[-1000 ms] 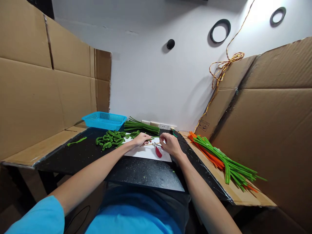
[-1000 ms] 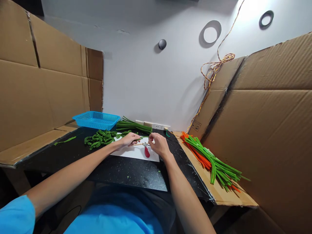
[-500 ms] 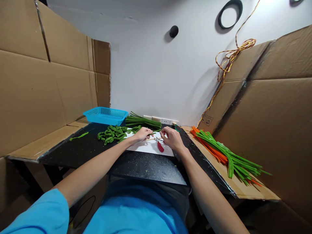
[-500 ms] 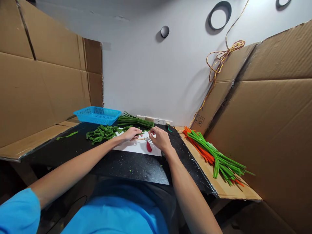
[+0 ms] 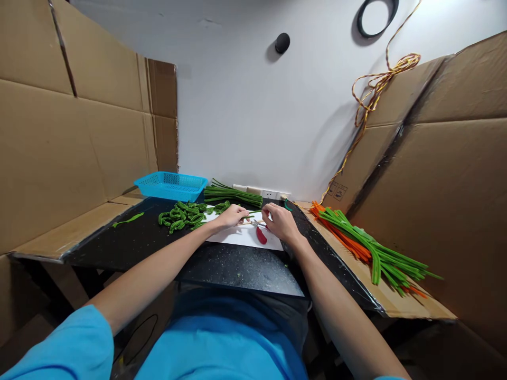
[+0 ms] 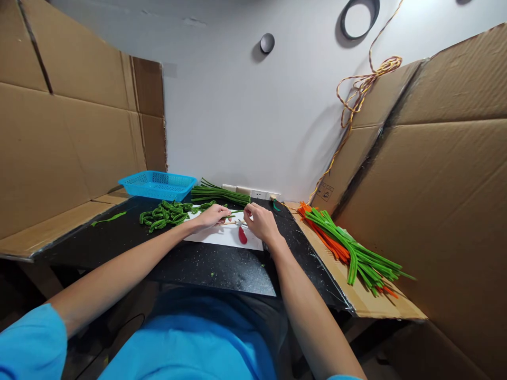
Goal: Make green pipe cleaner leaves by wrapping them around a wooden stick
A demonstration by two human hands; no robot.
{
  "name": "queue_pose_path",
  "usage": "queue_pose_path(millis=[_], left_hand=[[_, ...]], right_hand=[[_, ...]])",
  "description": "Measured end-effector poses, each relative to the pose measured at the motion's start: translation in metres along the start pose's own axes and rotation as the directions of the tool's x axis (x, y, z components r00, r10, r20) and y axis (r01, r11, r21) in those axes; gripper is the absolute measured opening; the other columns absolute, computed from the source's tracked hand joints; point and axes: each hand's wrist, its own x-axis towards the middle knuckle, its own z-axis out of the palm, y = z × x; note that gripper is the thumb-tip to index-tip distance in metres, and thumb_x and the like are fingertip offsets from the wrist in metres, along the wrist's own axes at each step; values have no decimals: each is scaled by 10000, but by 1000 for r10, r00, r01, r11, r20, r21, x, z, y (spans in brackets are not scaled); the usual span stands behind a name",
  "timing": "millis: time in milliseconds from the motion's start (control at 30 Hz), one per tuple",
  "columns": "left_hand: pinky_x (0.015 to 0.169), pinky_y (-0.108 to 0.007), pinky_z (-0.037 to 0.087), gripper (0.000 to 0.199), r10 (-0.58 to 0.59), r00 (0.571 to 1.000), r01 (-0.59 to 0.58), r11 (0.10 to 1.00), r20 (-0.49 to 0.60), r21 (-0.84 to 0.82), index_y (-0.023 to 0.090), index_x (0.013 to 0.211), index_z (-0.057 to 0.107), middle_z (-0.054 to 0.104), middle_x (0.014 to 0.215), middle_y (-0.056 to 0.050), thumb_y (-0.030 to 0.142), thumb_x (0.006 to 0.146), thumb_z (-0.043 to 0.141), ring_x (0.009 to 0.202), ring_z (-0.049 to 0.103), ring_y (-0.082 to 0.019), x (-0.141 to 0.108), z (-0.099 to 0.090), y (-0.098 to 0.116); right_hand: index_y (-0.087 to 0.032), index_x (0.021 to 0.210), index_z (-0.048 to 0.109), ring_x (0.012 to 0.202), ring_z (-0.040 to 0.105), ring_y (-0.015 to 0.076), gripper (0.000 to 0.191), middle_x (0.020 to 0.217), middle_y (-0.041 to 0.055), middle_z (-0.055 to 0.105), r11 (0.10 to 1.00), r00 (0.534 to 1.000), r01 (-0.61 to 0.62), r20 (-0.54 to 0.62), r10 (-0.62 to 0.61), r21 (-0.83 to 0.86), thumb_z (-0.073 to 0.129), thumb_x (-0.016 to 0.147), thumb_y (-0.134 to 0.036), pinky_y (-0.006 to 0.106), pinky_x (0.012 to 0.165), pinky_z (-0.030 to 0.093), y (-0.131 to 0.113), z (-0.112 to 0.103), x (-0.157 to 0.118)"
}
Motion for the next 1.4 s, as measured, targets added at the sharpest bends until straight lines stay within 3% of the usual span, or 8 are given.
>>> queue_pose_path(millis=[167,500,667,900,967,1067,1233,1400], left_hand=[[522,-257,268,305,75,995,-67,993,-73,99,174,615,550,469,522,29,406,810,581,498,373,-109,3,-4,-8],[524,-271,211,372,132,991,-131,984,8,122,203,550,430,389,542,38,456,788,563,519,295,-101,7,-11,-9],[527,-266,207,365,117,981,-116,993,157,-16,200,618,470,357,562,55,486,793,612,520,268,-94,0,-13,-4],[518,-271,145,416,52,952,-13,991,302,-130,200,593,446,285,565,59,475,819,660,507,194,-79,-9,-18,11],[508,-270,143,440,40,961,-5,992,272,-129,207,574,415,260,551,65,475,814,670,492,187,-76,-8,-19,8],[494,-272,181,496,62,985,-59,998,159,-22,211,550,408,295,513,55,537,834,651,471,228,-81,-5,-17,-2],[511,-269,253,697,127,990,-130,990,58,56,160,801,620,356,526,48,735,969,265,477,285,-117,-6,-7,-9],[669,-269,388,518,272,962,-263,930,-2,255,160,1046,667,632,830,-36,648,907,563,740,540,-176,-11,-1,-2]], right_hand=[[-199,806,629,649,521,142,155,796,25,656,991,999,22,31,-26,133,511,906,-185,252,625,324,0,1,2],[-151,686,654,526,422,109,263,552,-15,519,883,985,-70,170,-12,464,523,853,-307,248,540,306,-7,-14,7],[-142,662,659,439,367,87,282,512,-19,500,728,925,-270,380,14,630,612,814,-375,245,446,250,-1,-24,4],[-164,612,598,428,247,60,336,472,-64,388,468,886,-389,461,-46,794,674,818,-418,227,429,180,11,-13,0],[-164,625,600,423,275,63,316,486,-55,421,505,886,-396,463,-9,767,661,813,-410,224,426,195,10,-10,1],[-164,645,613,454,380,88,215,518,-34,489,686,928,-332,356,113,647,616,780,-332,228,445,251,11,-6,3],[-182,643,577,530,424,118,197,537,-34,493,823,969,-230,199,145,519,530,792,-302,245,518,300,23,2,5],[-201,643,496,554,391,119,244,564,-36,451,836,980,-201,102,173,511,489,844,-339,249,535,292,26,8,5]])
